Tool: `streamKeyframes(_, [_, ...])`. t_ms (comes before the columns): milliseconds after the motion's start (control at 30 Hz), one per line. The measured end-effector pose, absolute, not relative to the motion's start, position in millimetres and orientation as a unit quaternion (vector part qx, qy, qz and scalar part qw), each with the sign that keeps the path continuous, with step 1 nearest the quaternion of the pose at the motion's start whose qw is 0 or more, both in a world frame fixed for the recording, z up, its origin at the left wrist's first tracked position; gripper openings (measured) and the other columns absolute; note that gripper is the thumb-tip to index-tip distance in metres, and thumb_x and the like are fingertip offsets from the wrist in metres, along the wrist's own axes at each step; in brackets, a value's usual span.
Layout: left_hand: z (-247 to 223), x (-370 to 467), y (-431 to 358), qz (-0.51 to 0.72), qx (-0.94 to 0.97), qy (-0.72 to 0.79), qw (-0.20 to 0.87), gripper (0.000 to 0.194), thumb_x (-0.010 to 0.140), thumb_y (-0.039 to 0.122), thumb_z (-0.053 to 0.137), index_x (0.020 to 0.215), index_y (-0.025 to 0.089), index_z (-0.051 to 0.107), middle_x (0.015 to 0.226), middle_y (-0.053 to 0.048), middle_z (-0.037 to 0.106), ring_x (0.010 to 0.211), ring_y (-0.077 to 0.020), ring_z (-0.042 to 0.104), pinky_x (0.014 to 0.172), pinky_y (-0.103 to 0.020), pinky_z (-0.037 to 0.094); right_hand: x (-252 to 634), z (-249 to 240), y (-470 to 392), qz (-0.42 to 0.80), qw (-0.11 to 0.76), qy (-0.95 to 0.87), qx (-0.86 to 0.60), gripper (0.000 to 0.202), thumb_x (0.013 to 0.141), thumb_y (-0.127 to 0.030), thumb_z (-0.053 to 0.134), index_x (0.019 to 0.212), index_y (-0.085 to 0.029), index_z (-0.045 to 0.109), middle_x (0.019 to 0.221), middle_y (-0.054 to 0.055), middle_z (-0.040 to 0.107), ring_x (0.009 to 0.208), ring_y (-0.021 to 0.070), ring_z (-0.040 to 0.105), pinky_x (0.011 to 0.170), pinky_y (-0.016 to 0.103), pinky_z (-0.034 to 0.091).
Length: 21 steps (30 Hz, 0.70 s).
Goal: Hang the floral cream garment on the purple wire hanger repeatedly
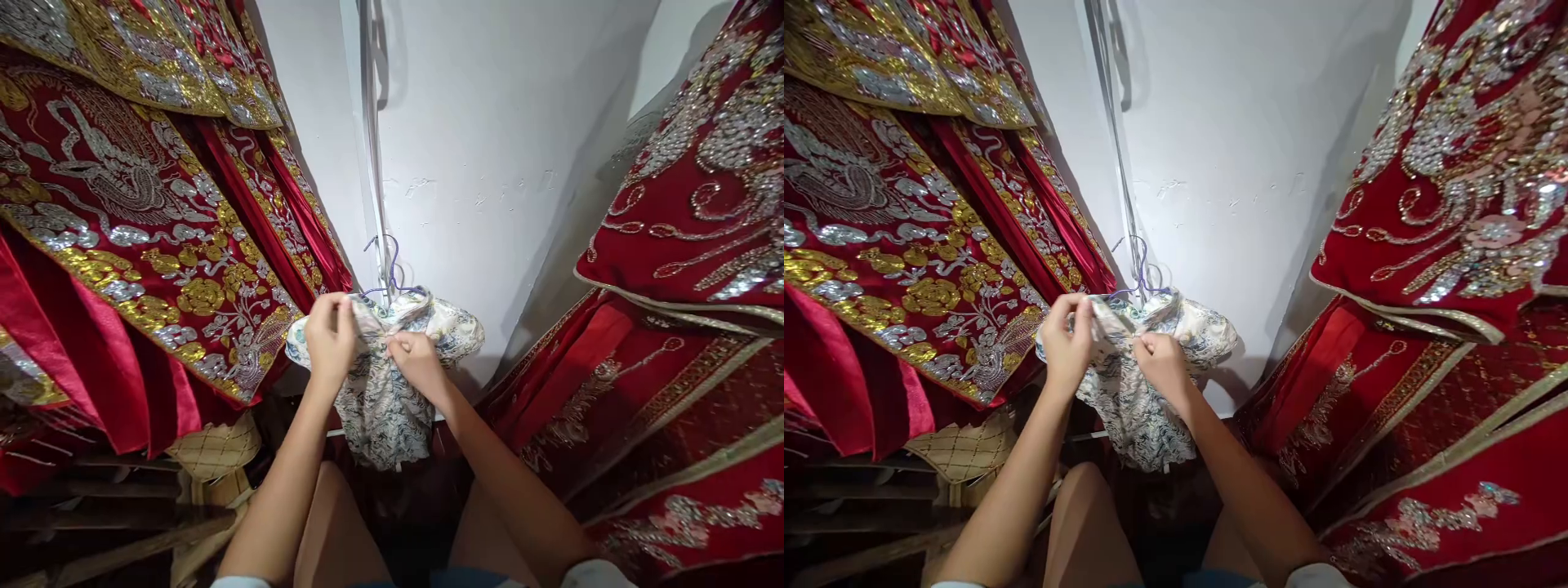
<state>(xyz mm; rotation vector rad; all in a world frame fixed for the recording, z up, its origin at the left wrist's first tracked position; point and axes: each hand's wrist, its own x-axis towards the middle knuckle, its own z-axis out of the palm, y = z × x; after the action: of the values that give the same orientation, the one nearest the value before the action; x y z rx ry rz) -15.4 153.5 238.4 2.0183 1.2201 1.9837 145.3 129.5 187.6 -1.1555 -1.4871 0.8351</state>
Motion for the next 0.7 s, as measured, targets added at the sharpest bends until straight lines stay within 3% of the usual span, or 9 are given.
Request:
streamKeyframes(133, [220.0, -70.3, 176.8, 0.764, 0.438, 0.446, 0.161, 0.013, 0.088, 0.027, 0.056, 0.083, 0.015, 0.059, 0.074, 0.001, 0.056, 0.07, -0.012, 0.054, 0.072, -0.026, 0.047, 150.6, 161.1, 126.3, 0.403, 0.463, -0.625, -0.482, 0.033, 0.082, -0.03, 0.055, 0.051, -0.02, 0.052, 0.042, -0.006, 0.039, 0.042, 0.0097, 0.035, 0.046, 0.025, 0.024])
streamKeyframes(267, [190.5, -101.4, 185.3, 0.777, 0.388, 0.462, 0.179, 0.02, 0.088, 0.033, 0.052, 0.075, 0.018, 0.049, 0.063, 0.005, 0.043, 0.056, -0.0108, 0.045, 0.064, -0.028, 0.048, 160.7, 153.0, 113.0, 0.483, 0.446, -0.631, -0.412, 0.032, 0.082, -0.028, 0.054, 0.051, -0.02, 0.052, 0.04, -0.005, 0.043, 0.039, 0.0095, 0.039, 0.045, 0.024, 0.029])
streamKeyframes(433, [175.3, -96.3, 178.3, 0.753, 0.471, 0.458, 0.045, 0.021, 0.093, 0.038, 0.055, 0.095, 0.017, 0.06, 0.095, -0.004, 0.062, 0.094, -0.0174, 0.06, 0.091, -0.032, 0.046, 170.6, 139.8, 98.0, 0.513, 0.454, -0.608, -0.401, 0.033, 0.083, -0.031, 0.054, 0.052, -0.021, 0.053, 0.038, -0.006, 0.042, 0.037, 0.009, 0.036, 0.047, 0.024, 0.031])
streamKeyframes(500, [177.0, -94.6, 182.7, 0.704, 0.544, 0.454, 0.049, 0.022, 0.095, 0.039, 0.052, 0.096, 0.018, 0.06, 0.101, -0.006, 0.063, 0.1, -0.0185, 0.06, 0.093, -0.031, 0.046, 172.9, 132.5, 94.7, 0.523, 0.466, -0.592, -0.398, 0.033, 0.083, -0.03, 0.052, 0.051, -0.021, 0.053, 0.037, -0.006, 0.041, 0.036, 0.0092, 0.035, 0.048, 0.025, 0.032])
streamKeyframes(600, [174.2, -93.4, 197.8, 0.684, 0.543, 0.461, 0.155, 0.021, 0.093, 0.039, 0.056, 0.089, 0.018, 0.059, 0.086, -0.002, 0.063, 0.084, -0.0161, 0.062, 0.082, -0.027, 0.05, 169.1, 124.3, 90.8, 0.539, 0.48, -0.564, -0.402, 0.031, 0.079, -0.029, 0.051, 0.05, -0.021, 0.053, 0.036, -0.005, 0.04, 0.036, 0.009, 0.033, 0.047, 0.026, 0.029])
streamKeyframes(700, [157.2, -87.5, 207.5, 0.726, 0.396, 0.456, 0.329, 0.019, 0.091, 0.037, 0.056, 0.088, 0.018, 0.058, 0.084, -0.004, 0.067, 0.083, -0.0165, 0.066, 0.082, -0.03, 0.054, 156.0, 119.1, 86.1, 0.564, 0.477, -0.539, -0.405, 0.027, 0.076, -0.03, 0.052, 0.05, -0.021, 0.053, 0.04, -0.005, 0.042, 0.037, 0.0092, 0.033, 0.046, 0.026, 0.027])
